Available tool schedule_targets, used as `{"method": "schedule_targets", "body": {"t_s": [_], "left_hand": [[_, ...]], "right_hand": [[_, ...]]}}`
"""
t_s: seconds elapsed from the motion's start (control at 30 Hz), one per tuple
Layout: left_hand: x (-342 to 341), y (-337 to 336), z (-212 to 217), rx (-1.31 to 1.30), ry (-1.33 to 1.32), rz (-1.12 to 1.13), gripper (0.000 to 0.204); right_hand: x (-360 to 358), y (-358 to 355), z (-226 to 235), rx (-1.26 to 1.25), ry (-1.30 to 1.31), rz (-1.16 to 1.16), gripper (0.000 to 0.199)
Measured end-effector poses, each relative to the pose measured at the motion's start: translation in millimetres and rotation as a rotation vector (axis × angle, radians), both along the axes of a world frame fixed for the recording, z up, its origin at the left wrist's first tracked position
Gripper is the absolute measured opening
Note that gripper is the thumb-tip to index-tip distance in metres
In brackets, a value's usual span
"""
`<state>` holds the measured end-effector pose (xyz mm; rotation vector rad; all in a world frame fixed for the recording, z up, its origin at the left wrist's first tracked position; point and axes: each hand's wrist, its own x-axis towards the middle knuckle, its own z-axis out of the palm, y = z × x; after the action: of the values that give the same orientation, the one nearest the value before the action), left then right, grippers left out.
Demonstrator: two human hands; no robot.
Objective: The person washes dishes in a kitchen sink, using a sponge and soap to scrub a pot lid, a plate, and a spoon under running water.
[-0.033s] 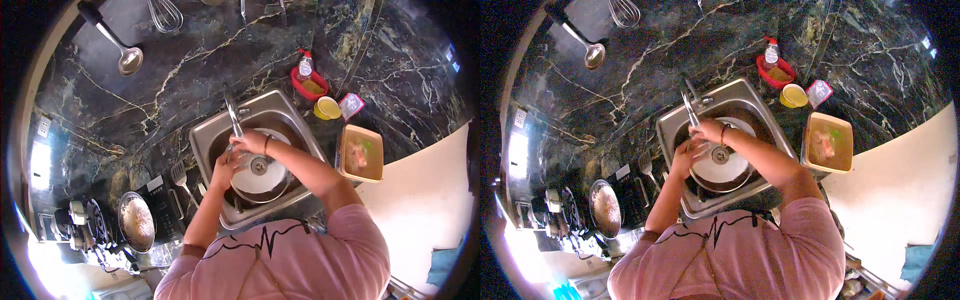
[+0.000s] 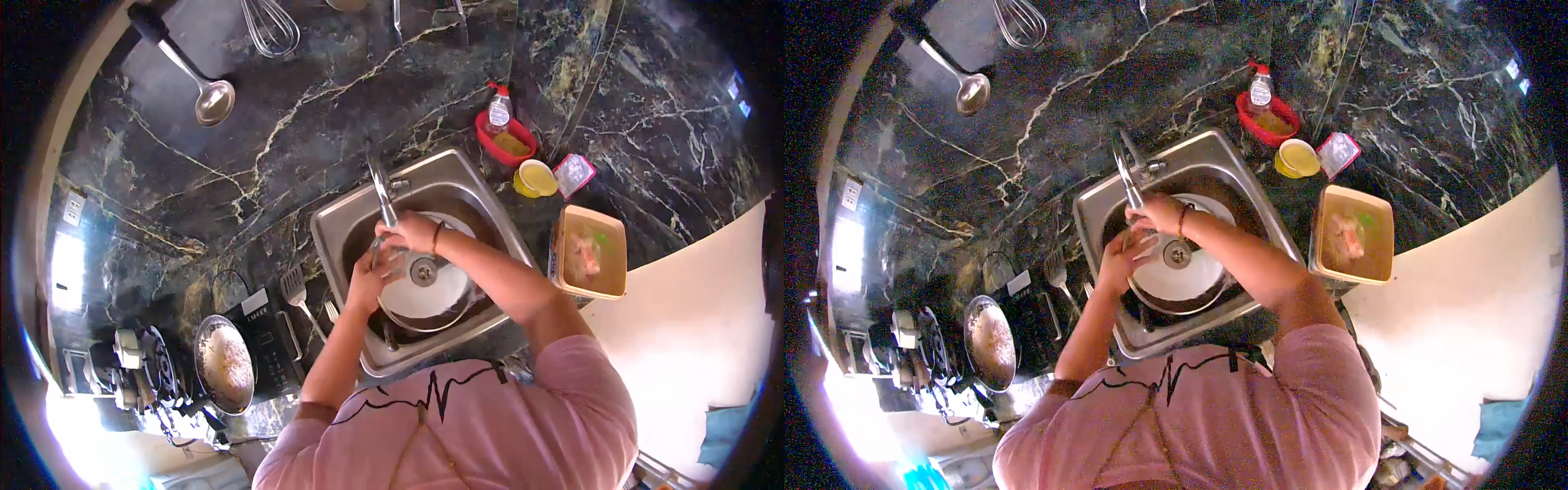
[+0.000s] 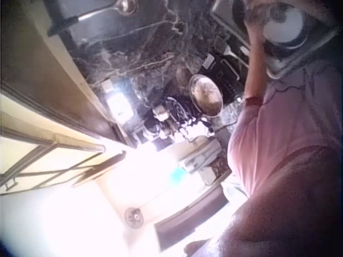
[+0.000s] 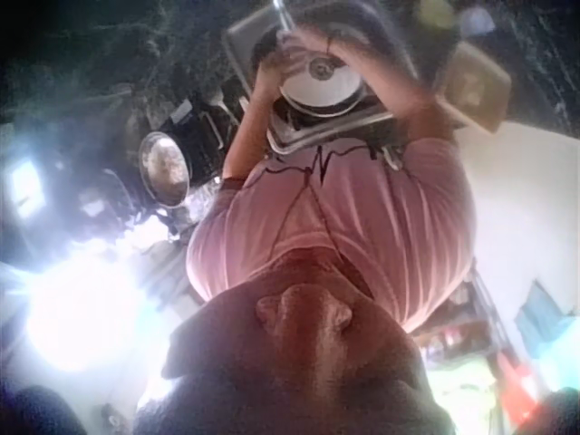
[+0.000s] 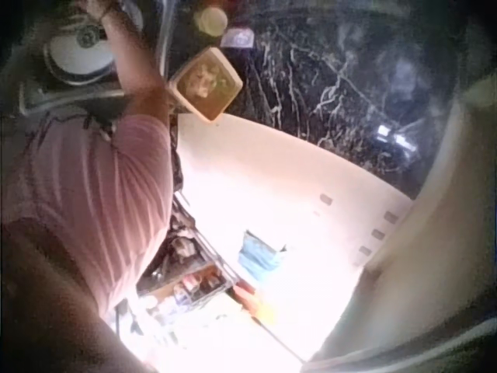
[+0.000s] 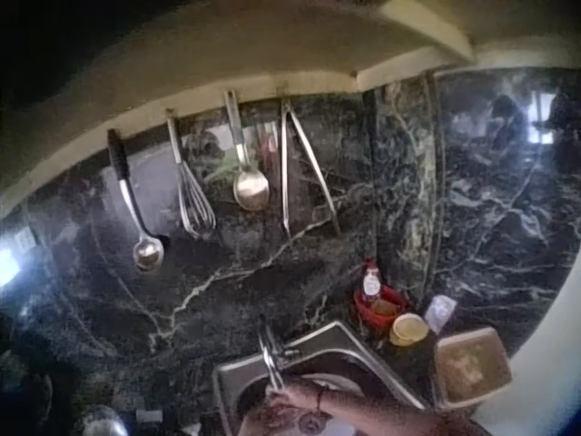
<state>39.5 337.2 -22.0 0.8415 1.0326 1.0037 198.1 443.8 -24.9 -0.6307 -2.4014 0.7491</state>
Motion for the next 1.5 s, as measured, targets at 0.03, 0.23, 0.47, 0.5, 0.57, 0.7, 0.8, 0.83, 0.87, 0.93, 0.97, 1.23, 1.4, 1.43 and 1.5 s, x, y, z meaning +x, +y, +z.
{"method": "schedule_targets", "body": {"t_s": [0.03,0.23,0.47,0.5,0.57,0.7,0.8,0.83,0.87,0.93,0.97,1.23,1.4,1.43,1.5], "left_hand": [[3,-2,-2,0.036,0.004,0.064,0.039],[-3,-26,0,0.086,-0.124,0.391,0.035],[-15,-21,-18,0.177,-0.182,0.658,0.039],[-13,-23,-13,0.154,-0.181,0.714,0.039],[-17,-20,-19,0.183,-0.176,0.744,0.036],[-31,-23,-24,0.115,-0.312,0.773,0.032],[-30,-19,-33,0.063,-0.433,0.668,0.029],[-27,-18,-35,-0.011,-0.422,0.655,0.044],[-25,-18,-42,-0.009,-0.455,0.62,0.039],[-16,-17,-59,-0.005,-0.529,0.541,0.028],[-11,-15,-64,-0.039,-0.586,0.515,0.025],[37,9,-104,-0.434,-0.261,-0.01,0.037],[38,49,-54,-0.17,-0.461,-0.228,0.058],[43,48,-16,-0.409,-0.722,-0.12,0.059],[42,46,-7,-0.364,-0.761,-0.052,0.055]], "right_hand": [[0,5,-9,-0.054,-0.011,-0.075,0.025],[49,24,-52,-0.354,-0.004,-0.646,0.048],[61,-59,-115,-1.094,0.282,-0.673,0.031],[50,-80,-115,-1.574,0.814,-0.639,0.024],[42,-108,-111,-1.696,0.769,-0.398,0.017],[44,-126,-59,-1.653,0.743,-0.472,0.017],[80,-98,-80,-1.619,1.143,-0.502,0.016],[85,-92,-71,-1.641,1.156,-0.457,0.015],[91,-87,-62,-1.664,1.17,-0.411,0.015],[95,-87,-38,-1.569,1.145,-0.451,0.021],[89,-89,-27,-1.454,1.107,-0.526,0.026],[100,-92,8,-0.579,0.899,-0.655,0.043],[85,-138,70,-0.067,0.305,-0.724,0.041],[87,-138,58,0.125,0.232,-0.631,0.045],[81,-152,45,0.099,0.098,-0.474,0.045]]}}
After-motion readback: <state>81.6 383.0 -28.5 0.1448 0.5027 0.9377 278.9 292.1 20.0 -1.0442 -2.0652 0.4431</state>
